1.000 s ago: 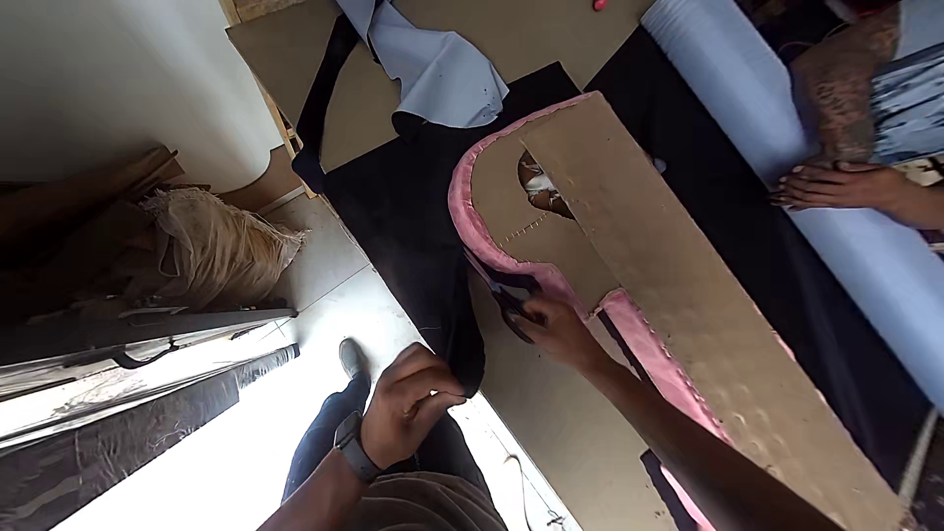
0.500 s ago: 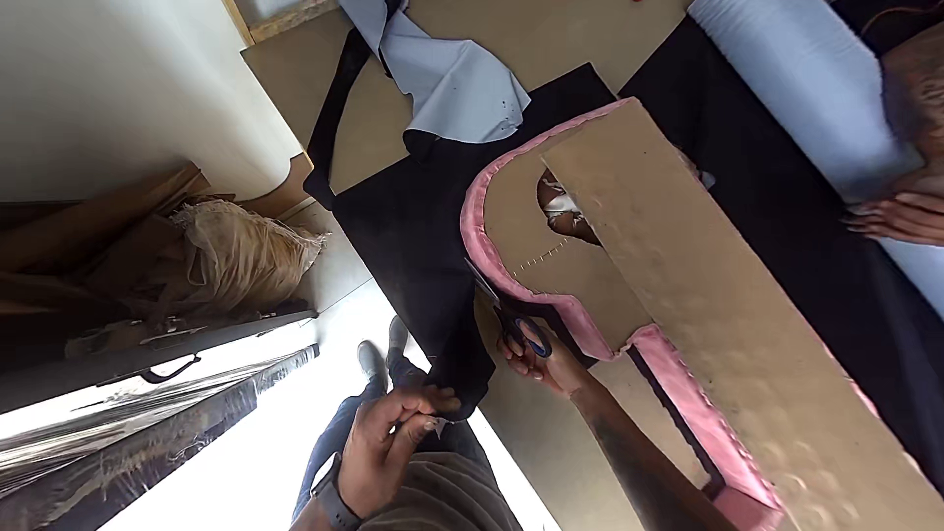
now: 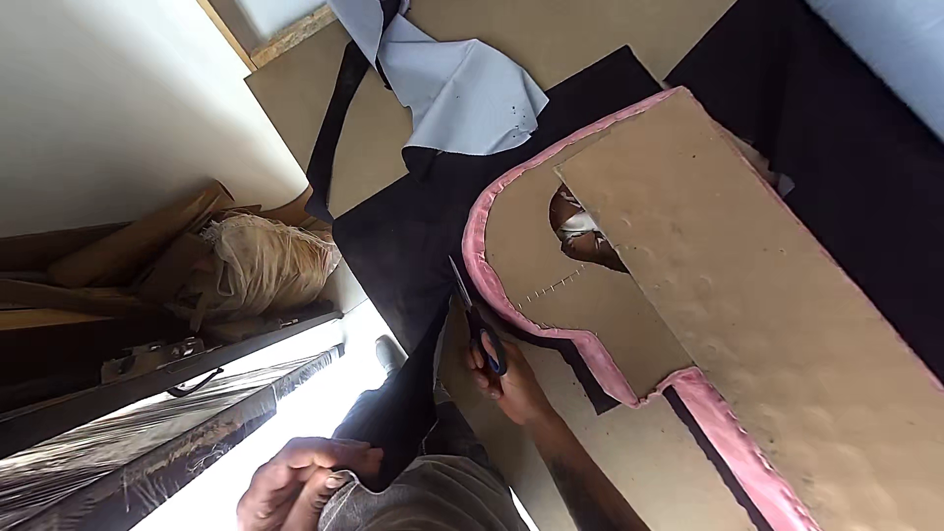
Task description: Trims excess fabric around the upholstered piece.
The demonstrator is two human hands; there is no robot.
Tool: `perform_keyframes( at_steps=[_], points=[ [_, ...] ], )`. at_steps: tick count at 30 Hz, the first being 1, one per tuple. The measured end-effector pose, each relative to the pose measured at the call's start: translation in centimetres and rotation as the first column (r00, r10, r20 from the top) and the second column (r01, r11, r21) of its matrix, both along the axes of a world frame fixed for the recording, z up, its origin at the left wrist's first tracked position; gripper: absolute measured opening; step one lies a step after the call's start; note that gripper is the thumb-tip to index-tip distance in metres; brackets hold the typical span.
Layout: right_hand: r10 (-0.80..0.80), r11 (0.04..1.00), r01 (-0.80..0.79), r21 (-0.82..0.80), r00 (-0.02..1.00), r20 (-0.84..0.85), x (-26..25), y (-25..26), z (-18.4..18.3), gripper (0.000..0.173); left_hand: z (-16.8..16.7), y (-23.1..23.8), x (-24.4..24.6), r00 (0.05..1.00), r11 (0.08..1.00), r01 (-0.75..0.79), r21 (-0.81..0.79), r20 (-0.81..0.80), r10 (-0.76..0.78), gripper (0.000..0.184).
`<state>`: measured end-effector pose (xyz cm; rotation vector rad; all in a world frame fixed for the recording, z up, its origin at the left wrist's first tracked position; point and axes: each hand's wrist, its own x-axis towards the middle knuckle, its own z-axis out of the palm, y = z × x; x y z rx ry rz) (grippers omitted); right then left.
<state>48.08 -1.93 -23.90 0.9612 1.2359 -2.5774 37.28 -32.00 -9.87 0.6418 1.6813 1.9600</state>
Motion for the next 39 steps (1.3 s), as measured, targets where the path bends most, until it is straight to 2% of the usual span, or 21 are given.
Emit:
perform_keyframes(
  at_steps=[9, 12, 14, 17, 19, 21, 22, 23, 24, 25, 26, 27, 28, 29, 30, 31, 32, 33, 35, 37, 39],
  points=[
    [-0.248, 0.967, 0.248, -0.049, 0.969, 0.017, -6.1, -3.1, -0.4, 0.042, 4.3, -2.9, -6.2, 0.985, 0.984, -0.082, -0.156, -0.165, 0.056, 0.015],
    [-0.327, 0.944, 0.326, -0.052, 0.945, -0.009, -8.9, -3.4, -0.4, 0.041, 6.3, -3.0, -9.6, 0.935, 0.945, -0.237, -0.224, -0.316, 0.16, 0.013],
    [-0.362, 0.931, 0.362, -0.04, 0.932, -0.004, -11.2, -3.4, -0.2, 0.044, 7.0, -2.3, -12.8, 0.865, 0.896, -0.396, -0.199, -0.409, 0.291, 0.016],
    [-0.429, 0.903, 0.429, -0.029, 0.903, 0.015, -14.4, -4.2, -0.2, 0.046, 7.2, 0.4, -19.9, 0.666, 0.736, -0.675, -0.054, -0.474, 0.576, 0.02],
    [-0.477, 0.879, 0.478, -0.012, 0.878, 0.023, -15.9, -4.7, -0.4, 0.043, 7.2, 2.9, -26.3, 0.51, 0.539, -0.834, -0.115, -0.532, 0.676, 0.02],
    [-0.488, 0.873, 0.489, -0.007, 0.872, 0.027, -17.2, -5.3, -0.3, 0.042, 7.3, 6.7, -33.8, 0.407, 0.339, -0.91, -0.237, -0.666, 0.625, 0.032],
    [-0.488, 0.872, 0.489, -0.016, 0.872, 0.042, -17.6, -5.6, -0.2, 0.043, 6.2, 8.3, -38.1, 0.352, 0.326, -0.926, -0.192, -0.753, 0.556, 0.041],
    [-0.483, 0.874, 0.485, -0.02, 0.874, 0.05, -17.9, -5.8, 0.0, 0.043, 5.2, 10.8, -40.8, 0.361, 0.429, -0.89, -0.154, -0.814, 0.456, 0.05],
    [-0.481, 0.876, 0.482, -0.009, 0.875, 0.062, -18.2, -5.7, 0.2, 0.041, 4.3, 14.1, -41.9, 0.406, 0.617, -0.774, -0.138, -0.858, 0.317, 0.059],
    [-0.489, 0.872, 0.489, 0.011, 0.869, 0.08, -18.7, -5.7, 0.3, 0.04, 3.1, 18.3, -41.5, 0.451, 0.795, -0.582, -0.173, -0.882, 0.138, 0.066],
    [-0.506, 0.862, 0.505, 0.035, 0.857, 0.098, -19.1, -6.0, 0.4, 0.039, 1.1, 22.5, -39.8, 0.484, 0.902, -0.349, -0.256, -0.873, -0.06, 0.068],
    [-0.517, 0.856, 0.513, 0.07, 0.848, 0.117, -19.2, -6.3, 0.6, 0.038, -1.8, 26.2, -37.9, 0.483, 0.924, -0.089, -0.372, -0.827, -0.287, 0.064],
    [-0.533, 0.846, 0.52, 0.118, 0.836, 0.132, -19.5, -6.5, 0.8, 0.036, -5.4, 29.5, -36.7, 0.392, 0.866, 0.164, -0.472, -0.775, -0.497, 0.056],
    [-0.551, 0.832, 0.529, 0.165, 0.823, 0.141, -19.7, -6.8, 0.7, 0.034, -9.1, 32.3, -36.8, 0.248, 0.751, 0.321, -0.577, -0.714, -0.655, 0.053],
    [-0.568, 0.819, 0.539, 0.198, 0.81, 0.144, -19.7, -7.2, 0.6, 0.033, -12.6, 34.2, -38.2, 0.123, 0.631, 0.379, -0.677, -0.639, -0.759, 0.055],
    [-0.582, 0.807, 0.541, 0.235, 0.797, 0.164, -19.8, -7.8, 0.7, 0.032, -15.2, 35.1, -40.5, 0.055, 0.557, 0.363, -0.747, -0.579, -0.813, 0.06],
    [-0.594, 0.798, 0.541, 0.267, 0.782, 0.189, -19.9, -8.4, 0.8, 0.031, -16.4, 35.5, -43.5, 0.04, 0.533, 0.315, -0.785, -0.55, -0.834, 0.062],
    [-0.602, 0.791, 0.541, 0.285, 0.77, 0.211, -20.0, -8.7, 0.9, 0.031, -16.4, 35.8, -46.3, 0.075, 0.555, 0.261, -0.79, -0.557, -0.827, 0.063],
    [-0.627, 0.777, 0.578, 0.251, 0.748, 0.219, -19.9, -9.7, 1.0, 0.03, -14.6, 35.4, -48.8, 0.149, 0.607, 0.182, -0.774, -0.588, -0.795, 0.067],
    [-0.682, 0.731, 0.662, 0.164, 0.706, 0.191, -19.5, -11.4, 0.8, 0.031, -12.1, 32.4, -45.6, 0.193, 0.608, 0.24, -0.757, -0.577, -0.794, 0.072],
    [-0.741, 0.67, 0.737, 0.092, 0.656, 0.144, -19.5, -11.8, 0.4, 0.033, -11.2, 29.7, -39.2, 0.167, 0.512, 0.34, -0.789, -0.486, -0.858, 0.089]
  ],
)
